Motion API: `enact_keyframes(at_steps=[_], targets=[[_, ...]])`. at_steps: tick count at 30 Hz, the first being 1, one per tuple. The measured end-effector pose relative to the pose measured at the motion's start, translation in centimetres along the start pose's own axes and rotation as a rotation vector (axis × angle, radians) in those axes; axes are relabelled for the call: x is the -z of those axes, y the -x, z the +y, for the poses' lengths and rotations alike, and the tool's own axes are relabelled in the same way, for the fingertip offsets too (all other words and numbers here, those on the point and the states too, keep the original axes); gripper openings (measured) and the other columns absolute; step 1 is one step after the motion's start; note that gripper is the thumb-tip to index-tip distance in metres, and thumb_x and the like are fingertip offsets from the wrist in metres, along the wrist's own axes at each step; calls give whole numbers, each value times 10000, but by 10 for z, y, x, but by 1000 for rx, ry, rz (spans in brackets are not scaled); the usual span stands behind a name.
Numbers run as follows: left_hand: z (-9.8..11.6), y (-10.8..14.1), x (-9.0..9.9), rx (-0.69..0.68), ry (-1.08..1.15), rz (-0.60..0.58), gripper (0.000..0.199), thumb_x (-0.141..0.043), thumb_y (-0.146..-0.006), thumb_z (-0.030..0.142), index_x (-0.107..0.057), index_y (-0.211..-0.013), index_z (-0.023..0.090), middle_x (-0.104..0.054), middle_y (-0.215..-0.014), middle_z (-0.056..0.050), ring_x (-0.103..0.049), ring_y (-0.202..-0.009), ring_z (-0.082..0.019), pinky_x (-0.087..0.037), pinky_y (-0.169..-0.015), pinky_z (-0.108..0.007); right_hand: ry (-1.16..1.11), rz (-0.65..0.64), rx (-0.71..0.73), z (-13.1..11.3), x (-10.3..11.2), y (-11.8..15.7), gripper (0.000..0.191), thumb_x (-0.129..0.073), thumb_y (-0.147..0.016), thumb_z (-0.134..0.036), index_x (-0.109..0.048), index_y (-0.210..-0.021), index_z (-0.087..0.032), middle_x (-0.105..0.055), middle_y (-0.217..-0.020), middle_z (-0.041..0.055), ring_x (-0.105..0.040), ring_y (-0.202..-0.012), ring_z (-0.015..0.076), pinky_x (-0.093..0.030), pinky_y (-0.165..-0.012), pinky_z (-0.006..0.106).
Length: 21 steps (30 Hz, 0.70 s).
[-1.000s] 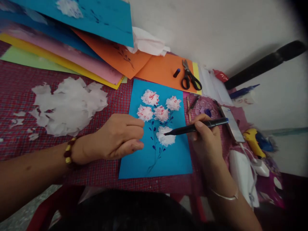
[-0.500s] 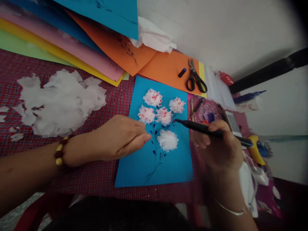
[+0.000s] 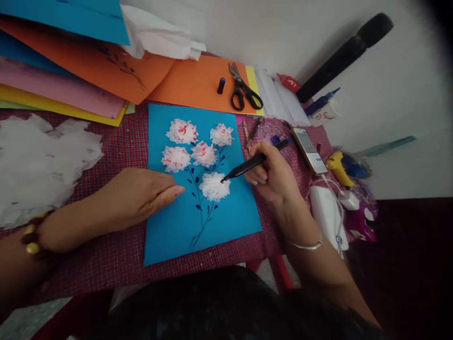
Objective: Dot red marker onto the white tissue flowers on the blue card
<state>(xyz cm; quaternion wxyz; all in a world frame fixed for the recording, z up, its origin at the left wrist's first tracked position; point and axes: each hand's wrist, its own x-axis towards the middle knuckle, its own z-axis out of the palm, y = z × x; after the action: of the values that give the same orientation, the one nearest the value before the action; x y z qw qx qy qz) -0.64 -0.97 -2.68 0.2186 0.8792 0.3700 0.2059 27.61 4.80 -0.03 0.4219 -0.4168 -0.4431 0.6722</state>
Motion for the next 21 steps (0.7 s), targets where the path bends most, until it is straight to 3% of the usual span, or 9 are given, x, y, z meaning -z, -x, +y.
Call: enact_keyframes(at_steps=[12, 21], targets=[[0, -4, 1, 197, -108, -90, 660, -212, -989, 675, -468, -615, 193, -471, -562, 29, -438, -500, -111, -231, -543, -250, 54, 60, 151, 0, 6, -7, 400, -703, -802, -566, -560, -666, -218, -331, -366, -120, -271, -329, 55, -244, -387, 244], [-3, -3, -2, 256, -183, -154, 440, -480, -951, 474, -476, -624, 180, -486, -588, 39, -441, -540, -98, -199, -570, -247, 66, 74, 142, 0, 8, -8, 398, -720, -786, -564, -558, -687, -214, -377, -380, -113, -325, -339, 59, -265, -392, 244]])
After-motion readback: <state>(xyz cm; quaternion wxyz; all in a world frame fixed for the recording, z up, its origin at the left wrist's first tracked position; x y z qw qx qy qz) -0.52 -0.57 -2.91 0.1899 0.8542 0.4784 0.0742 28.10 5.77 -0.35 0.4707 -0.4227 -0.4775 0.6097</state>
